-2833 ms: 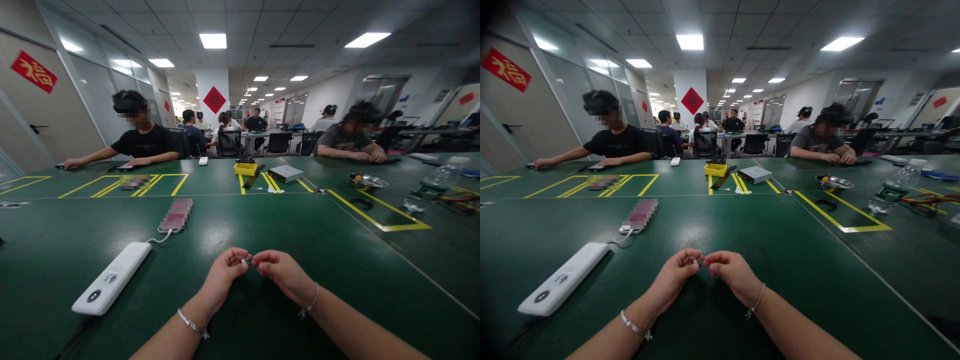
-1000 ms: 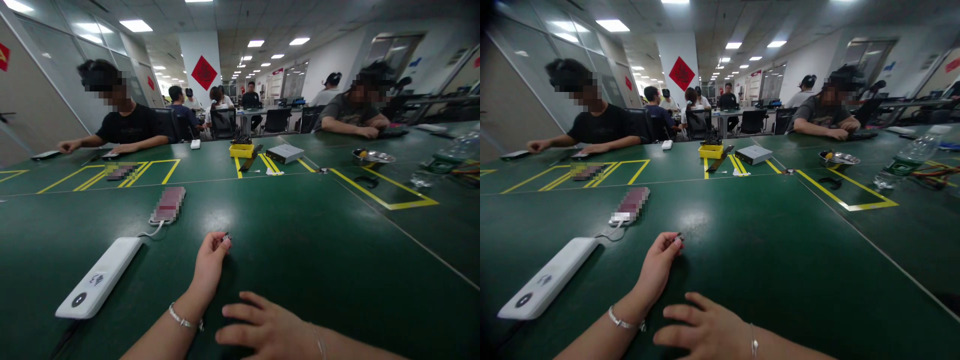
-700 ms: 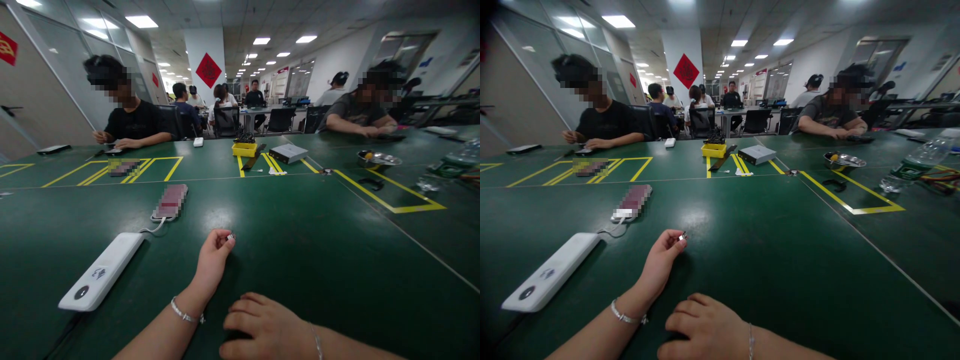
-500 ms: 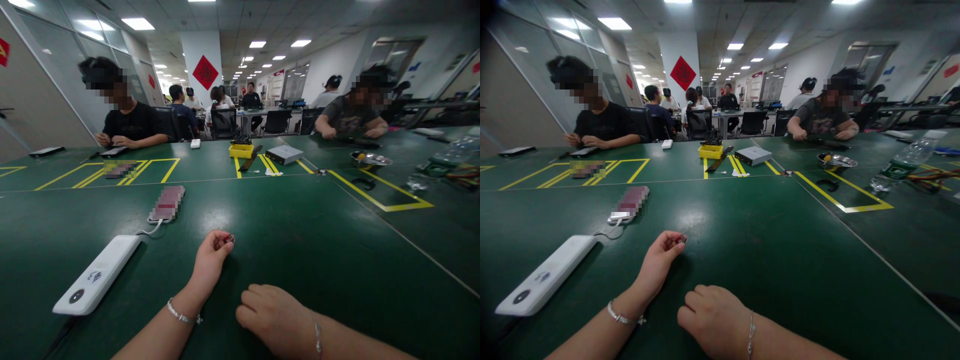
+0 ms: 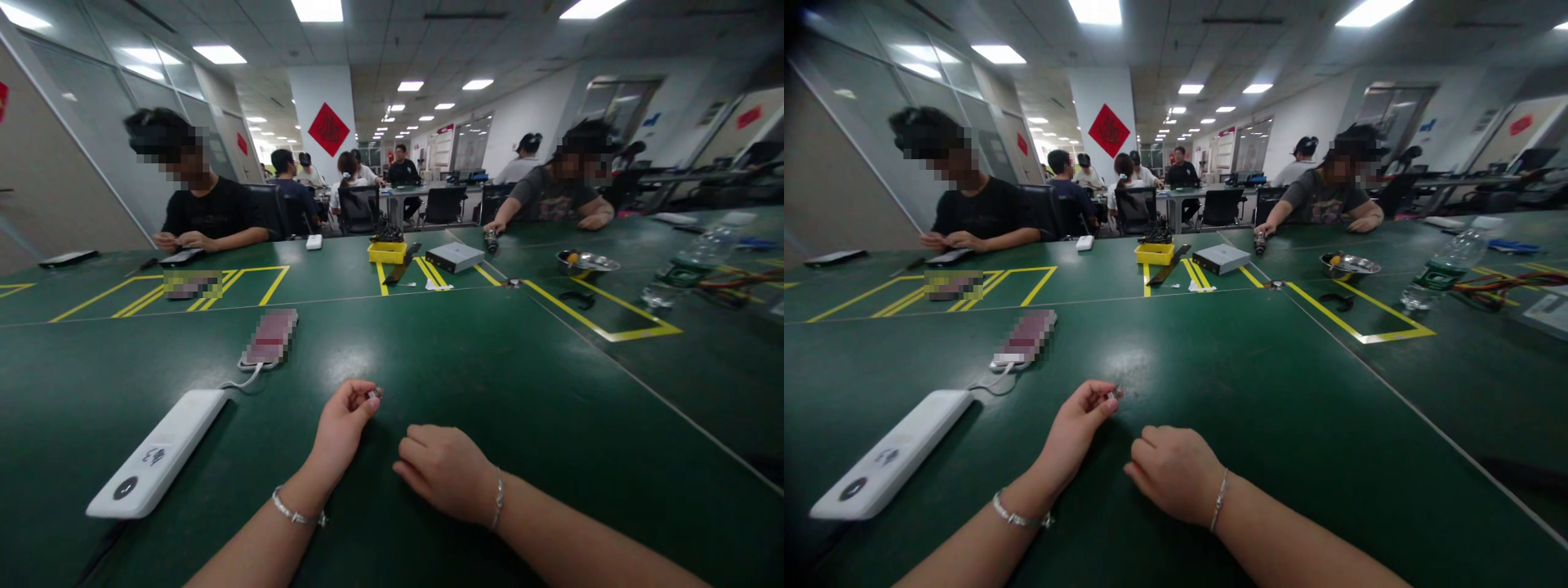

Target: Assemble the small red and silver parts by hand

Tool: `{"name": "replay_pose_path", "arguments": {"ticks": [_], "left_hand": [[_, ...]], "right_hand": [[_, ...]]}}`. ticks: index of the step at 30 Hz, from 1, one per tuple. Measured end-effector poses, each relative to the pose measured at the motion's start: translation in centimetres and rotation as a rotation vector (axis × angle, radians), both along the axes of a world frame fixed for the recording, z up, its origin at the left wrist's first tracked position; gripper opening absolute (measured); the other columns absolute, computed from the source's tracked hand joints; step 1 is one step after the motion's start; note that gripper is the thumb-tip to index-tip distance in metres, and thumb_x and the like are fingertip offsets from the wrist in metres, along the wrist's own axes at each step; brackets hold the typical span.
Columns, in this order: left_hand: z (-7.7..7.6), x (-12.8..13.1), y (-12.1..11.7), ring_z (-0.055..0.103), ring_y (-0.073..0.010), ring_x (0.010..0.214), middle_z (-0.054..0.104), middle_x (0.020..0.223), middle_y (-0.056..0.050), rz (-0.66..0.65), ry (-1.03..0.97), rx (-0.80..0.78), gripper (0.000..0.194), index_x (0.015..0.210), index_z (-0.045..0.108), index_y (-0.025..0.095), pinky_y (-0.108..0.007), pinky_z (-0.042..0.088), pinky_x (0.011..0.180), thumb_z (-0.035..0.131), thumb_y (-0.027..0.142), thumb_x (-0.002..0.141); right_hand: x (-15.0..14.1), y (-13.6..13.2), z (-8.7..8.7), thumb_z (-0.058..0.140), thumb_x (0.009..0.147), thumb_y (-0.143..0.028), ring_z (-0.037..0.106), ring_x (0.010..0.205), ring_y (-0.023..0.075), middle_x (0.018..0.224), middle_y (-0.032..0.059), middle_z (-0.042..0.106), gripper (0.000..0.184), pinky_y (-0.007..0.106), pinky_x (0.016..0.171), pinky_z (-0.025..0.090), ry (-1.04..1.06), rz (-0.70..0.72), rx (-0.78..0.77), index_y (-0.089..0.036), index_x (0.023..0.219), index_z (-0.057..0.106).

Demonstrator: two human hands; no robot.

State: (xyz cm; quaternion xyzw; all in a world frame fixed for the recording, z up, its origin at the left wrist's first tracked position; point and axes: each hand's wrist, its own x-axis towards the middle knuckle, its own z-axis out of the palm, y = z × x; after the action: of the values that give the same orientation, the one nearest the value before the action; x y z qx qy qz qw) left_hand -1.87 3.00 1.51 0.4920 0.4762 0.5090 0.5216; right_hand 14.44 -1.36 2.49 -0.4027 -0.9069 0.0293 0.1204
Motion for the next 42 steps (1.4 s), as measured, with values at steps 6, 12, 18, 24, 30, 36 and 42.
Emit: {"name": "replay_pose_path", "arguments": {"ticks": [6, 12, 18, 24, 30, 36, 42], "left_hand": [[0.3, 0.0, 0.0, 0.054, -0.0118, 0.065, 0.06, 0.071, 0.002, -0.033, 0.012, -0.024, 0.02, 0.081, 0.057, 0.018, -0.022, 0.039, 0.063, 0.062, 0.028, 0.066], [-0.1, 0.0, 0.0, 0.054, -0.0124, 0.066, 0.06, 0.073, 0.0, -0.102, 0.068, 0.014, 0.017, 0.082, 0.057, 0.018, -0.024, 0.04, 0.064, 0.057, 0.031, 0.071], [-0.3, 0.4, -0.6, 0.048, -0.0109, 0.059, 0.053, 0.063, 0.004, -0.097, 0.205, 0.076, 0.013, 0.081, 0.057, 0.019, -0.022, 0.037, 0.056, 0.059, 0.021, 0.069], [0.0, 0.7, -1.0, 0.047, -0.0113, 0.06, 0.052, 0.065, 0.003, -0.159, 0.25, 0.103, 0.011, 0.082, 0.056, 0.019, -0.023, 0.038, 0.059, 0.056, 0.021, 0.071], [0.1, 0.8, -1.5, 0.051, -0.013, 0.068, 0.056, 0.072, 0.001, -0.217, 0.385, 0.183, 0.011, 0.085, 0.056, 0.019, -0.026, 0.039, 0.065, 0.05, 0.024, 0.077], [0.5, 0.8, -1.8, 0.051, -0.0123, 0.067, 0.055, 0.071, 0.002, -0.189, 0.5, 0.239, 0.011, 0.085, 0.056, 0.02, -0.025, 0.041, 0.063, 0.053, 0.02, 0.074], [0.5, 0.8, -1.9, 0.052, -0.0125, 0.069, 0.057, 0.075, 0.001, -0.212, 0.623, 0.314, 0.01, 0.085, 0.056, 0.02, -0.025, 0.041, 0.064, 0.053, 0.019, 0.075]], "right_hand": [[2.2, -1.3, 2.1, 0.056, 0.068, -0.045, 0.051, 0.059, 0.0145, 0.072, 0.0059, 0.056, 0.035, 0.023, 0.047, 0.028, -0.135, -0.363, -0.224, -0.019, 0.091, 0.055], [3.4, -0.8, 1.8, 0.049, 0.071, -0.017, 0.049, 0.055, 0.0117, 0.066, 0.0026, 0.056, 0.011, 0.023, 0.046, 0.025, -0.02, -0.244, -0.482, -0.019, 0.081, 0.053], [1.1, 1.5, 0.3, 0.044, 0.075, -0.026, 0.045, 0.052, 0.0063, 0.066, -0.0022, 0.05, 0.013, 0.02, 0.048, 0.035, 0.931, -0.31, -1.018, -0.018, 0.085, 0.047], [0.1, 2.0, -0.4, 0.054, 0.072, -0.035, 0.042, 0.05, 0.0045, 0.061, -0.0027, 0.048, 0.023, 0.019, 0.047, 0.031, 1.441, -0.298, -1.262, -0.014, 0.083, 0.052], [0.6, 2.0, -0.4, 0.065, 0.062, -0.027, 0.047, 0.057, 0.0057, 0.069, -0.0004, 0.054, 0.021, 0.019, 0.052, 0.034, 1.554, -0.28, -1.325, -0.014, 0.076, 0.055], [0.7, 2.2, -0.5, 0.064, 0.064, -0.026, 0.049, 0.058, 0.0076, 0.07, -0.0014, 0.056, 0.021, 0.023, 0.056, 0.038, 1.47, -0.311, -1.128, -0.017, 0.08, 0.054], [0.7, 2.1, -0.8, 0.06, 0.068, -0.027, 0.049, 0.061, 0.0078, 0.071, -0.0007, 0.058, 0.018, 0.024, 0.063, 0.04, 1.287, -0.338, -0.896, -0.015, 0.082, 0.06]]}}
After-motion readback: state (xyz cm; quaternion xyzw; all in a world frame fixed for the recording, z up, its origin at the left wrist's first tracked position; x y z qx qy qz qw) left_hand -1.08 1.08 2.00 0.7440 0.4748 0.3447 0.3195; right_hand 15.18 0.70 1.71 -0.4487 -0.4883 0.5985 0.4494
